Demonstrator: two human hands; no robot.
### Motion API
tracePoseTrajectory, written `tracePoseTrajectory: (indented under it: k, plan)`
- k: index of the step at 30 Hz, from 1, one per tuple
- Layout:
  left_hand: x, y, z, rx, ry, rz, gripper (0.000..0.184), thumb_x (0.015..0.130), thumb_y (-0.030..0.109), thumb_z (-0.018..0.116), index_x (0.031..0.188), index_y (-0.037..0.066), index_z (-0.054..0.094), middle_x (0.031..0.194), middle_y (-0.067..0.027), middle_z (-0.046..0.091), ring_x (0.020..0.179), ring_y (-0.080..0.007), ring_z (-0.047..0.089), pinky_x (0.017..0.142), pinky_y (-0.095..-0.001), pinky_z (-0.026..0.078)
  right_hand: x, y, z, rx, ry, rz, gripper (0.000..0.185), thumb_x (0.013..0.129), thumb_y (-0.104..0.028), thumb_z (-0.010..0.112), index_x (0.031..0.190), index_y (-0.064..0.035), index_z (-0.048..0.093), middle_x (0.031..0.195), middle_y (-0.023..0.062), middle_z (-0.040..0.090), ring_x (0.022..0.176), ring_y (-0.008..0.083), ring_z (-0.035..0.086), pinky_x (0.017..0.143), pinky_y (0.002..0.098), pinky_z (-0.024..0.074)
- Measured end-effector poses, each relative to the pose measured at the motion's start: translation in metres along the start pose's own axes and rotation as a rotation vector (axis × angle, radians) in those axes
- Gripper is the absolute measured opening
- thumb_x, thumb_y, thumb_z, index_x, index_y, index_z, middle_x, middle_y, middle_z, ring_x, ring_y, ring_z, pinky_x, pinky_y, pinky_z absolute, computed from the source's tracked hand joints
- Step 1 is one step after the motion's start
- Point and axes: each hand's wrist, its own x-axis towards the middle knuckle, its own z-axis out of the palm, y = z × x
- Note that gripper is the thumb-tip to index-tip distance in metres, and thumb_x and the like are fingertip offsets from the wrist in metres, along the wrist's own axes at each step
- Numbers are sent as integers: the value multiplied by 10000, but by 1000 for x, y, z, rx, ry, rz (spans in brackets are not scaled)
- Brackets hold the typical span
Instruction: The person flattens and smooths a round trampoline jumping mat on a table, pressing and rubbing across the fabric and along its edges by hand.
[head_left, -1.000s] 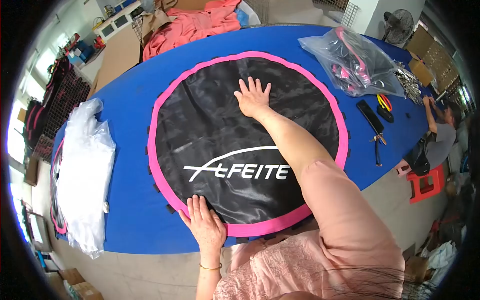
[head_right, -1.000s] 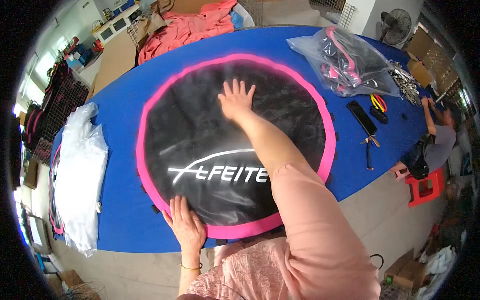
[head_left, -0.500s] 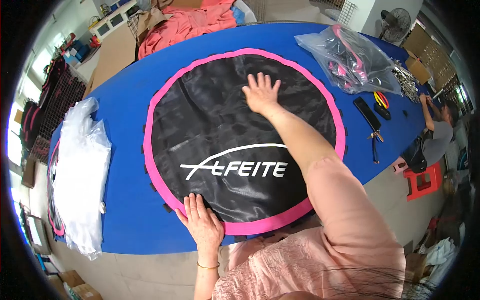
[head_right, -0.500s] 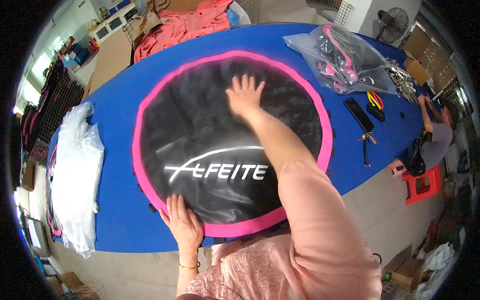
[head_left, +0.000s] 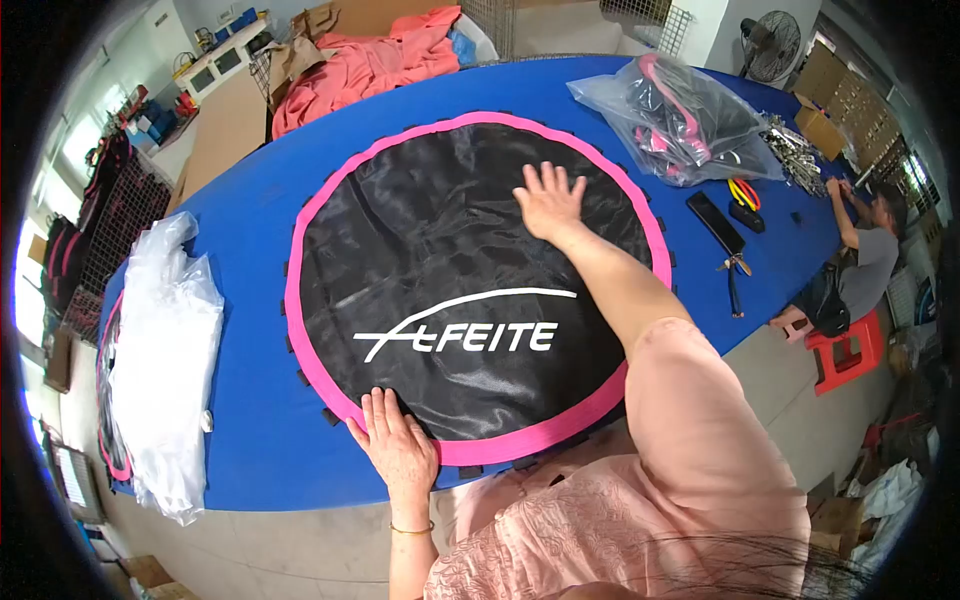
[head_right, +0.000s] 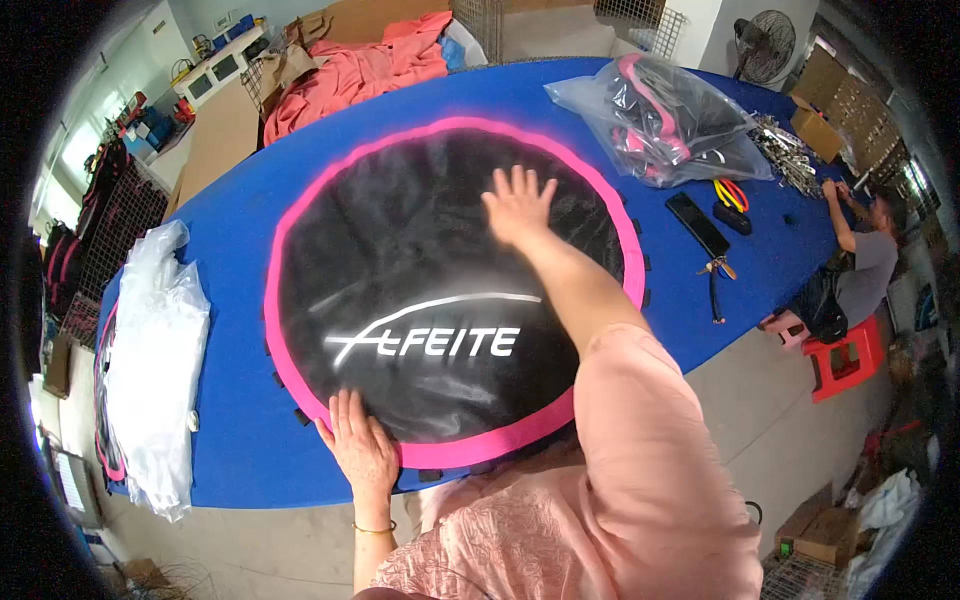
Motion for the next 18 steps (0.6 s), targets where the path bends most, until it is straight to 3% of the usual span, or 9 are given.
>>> tracePoseTrajectory:
  k: [4,9,12,18]
  plan:
    - [1,1,0,-2,5,10,496,993,122,529,1463,-37,527,1512,-240,547,1499,-397,417,1272,-630,152,-3,28,-5,-9,-25,104,685,1096,-536,368,1684,-200,269,1748,168,219,1607,392,208,1238,713,116]
    - [2,1,-1,11,2,12,504,985,127,534,1460,-41,528,1513,-246,543,1496,-402,418,1268,-639,154,-22,-44,7,40,98,-154,650,1063,-494,465,1620,-168,381,1690,173,327,1551,376,305,1217,722,162]
    - [1,0,0,14,2,13,504,986,132,533,1460,-41,529,1517,-241,541,1494,-403,421,1266,-643,153,-35,-94,13,195,40,-295,651,1087,-498,431,1651,-186,340,1714,152,290,1588,369,241,1242,705,113]
    - [1,0,1,0,5,-7,500,995,141,527,1460,-45,531,1527,-229,535,1489,-409,426,1265,-646,148,-12,-108,14,136,27,-243,649,1096,-511,396,1660,-198,325,1729,154,272,1595,376,236,1250,705,107]
